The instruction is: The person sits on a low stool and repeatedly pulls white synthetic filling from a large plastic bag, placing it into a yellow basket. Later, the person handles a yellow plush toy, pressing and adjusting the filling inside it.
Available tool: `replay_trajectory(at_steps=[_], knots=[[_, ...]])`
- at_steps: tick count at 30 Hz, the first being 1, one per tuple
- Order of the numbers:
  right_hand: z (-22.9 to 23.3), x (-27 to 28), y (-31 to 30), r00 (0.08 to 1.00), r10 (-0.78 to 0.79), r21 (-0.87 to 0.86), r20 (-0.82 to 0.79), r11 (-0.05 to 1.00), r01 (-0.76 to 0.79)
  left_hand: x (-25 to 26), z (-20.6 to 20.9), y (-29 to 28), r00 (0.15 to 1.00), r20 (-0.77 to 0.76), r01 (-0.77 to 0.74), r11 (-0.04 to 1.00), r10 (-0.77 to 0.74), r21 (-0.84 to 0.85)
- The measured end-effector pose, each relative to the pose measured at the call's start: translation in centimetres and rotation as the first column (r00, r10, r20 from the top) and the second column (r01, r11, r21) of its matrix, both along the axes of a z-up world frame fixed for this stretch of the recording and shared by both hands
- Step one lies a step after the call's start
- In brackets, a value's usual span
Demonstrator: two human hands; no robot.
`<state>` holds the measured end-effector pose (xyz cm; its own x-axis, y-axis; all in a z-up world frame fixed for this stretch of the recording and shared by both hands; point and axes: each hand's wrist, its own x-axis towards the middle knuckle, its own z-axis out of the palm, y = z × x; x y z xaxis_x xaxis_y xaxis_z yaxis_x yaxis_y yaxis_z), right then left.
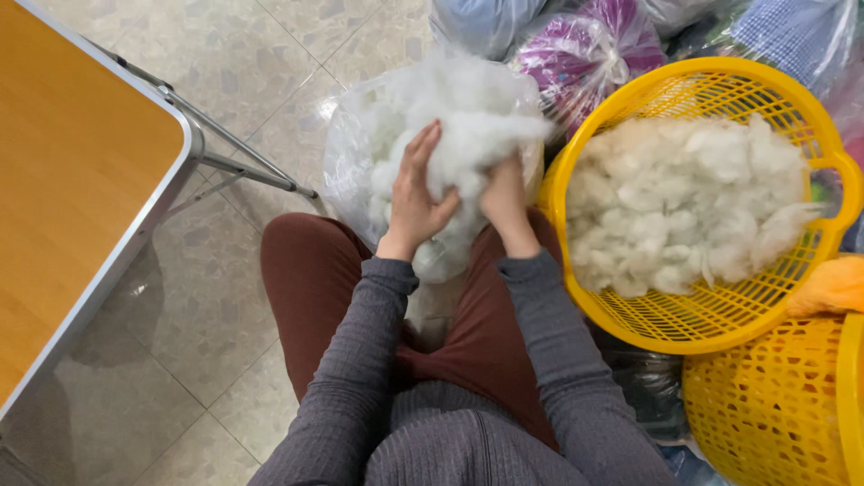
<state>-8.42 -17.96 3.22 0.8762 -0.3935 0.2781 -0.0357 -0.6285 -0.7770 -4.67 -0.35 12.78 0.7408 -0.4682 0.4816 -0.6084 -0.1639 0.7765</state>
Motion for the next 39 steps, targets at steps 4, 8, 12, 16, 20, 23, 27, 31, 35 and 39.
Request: replay_trajectory(at_steps=[4, 8, 12, 16, 20, 23, 27, 31, 35, 39], knots=[[-8.2, 3.7, 0.9, 0.963, -0.053, 0.012, -0.264, 0.998, 0.058, 1.6, -4.6, 0.7, 0.990, -0.116, -0.062, 0.984, 0.082, 0.166], [-12.4, 5.2, 0.5, 0.893, -0.032, -0.032, -0.450, 0.999, 0.019, 2.6, -8.5, 0.0, 1.000, 0.005, -0.027, 0.921, 0.028, 0.389], [-9.8, 3.5, -0.7, 0.893, -0.075, -0.013, -0.443, 0.997, 0.078, 3.0, -11.1, -1.1, 0.999, 0.046, -0.007, 0.895, -0.014, 0.446], [-3.3, 2.2, -1.0, 0.906, -0.235, -0.212, -0.353, 0.963, 0.167, 3.4, -12.5, -2.2, 0.998, 0.055, -0.048, 0.877, 0.024, 0.479], [1.0, 1.5, -1.9, 0.875, -0.443, -0.240, -0.197, 0.887, 0.395, 3.2, -13.8, -3.0, 0.997, -0.025, -0.047, 0.837, 0.072, 0.545], [1.2, 2.2, -2.8, 0.854, -0.477, -0.277, -0.206, 0.866, 0.417, 3.3, -14.6, -3.6, 0.997, -0.004, -0.064, 0.812, 0.081, 0.580], [-1.2, 2.2, -3.7, 0.832, -0.431, -0.277, -0.349, 0.896, 0.348, 3.7, -15.9, -4.7, 0.995, -0.033, -0.053, 0.781, 0.094, 0.622], [-3.2, 2.4, -3.5, 0.838, -0.433, -0.284, -0.332, 0.893, 0.350, 4.4, -17.0, -6.2, 0.985, -0.157, 0.033, 0.814, 0.072, 0.580], [-3.1, 0.9, -2.6, 0.873, -0.430, -0.247, -0.229, 0.893, 0.375, 4.2, -16.9, -9.1, 0.986, -0.165, 0.101, 0.771, 0.005, 0.629], [-1.4, 0.0, -1.1, 0.914, -0.372, -0.165, -0.165, 0.924, 0.346, 4.2, -17.4, -12.3, 0.981, -0.190, 0.159, 0.666, -0.028, 0.729]])
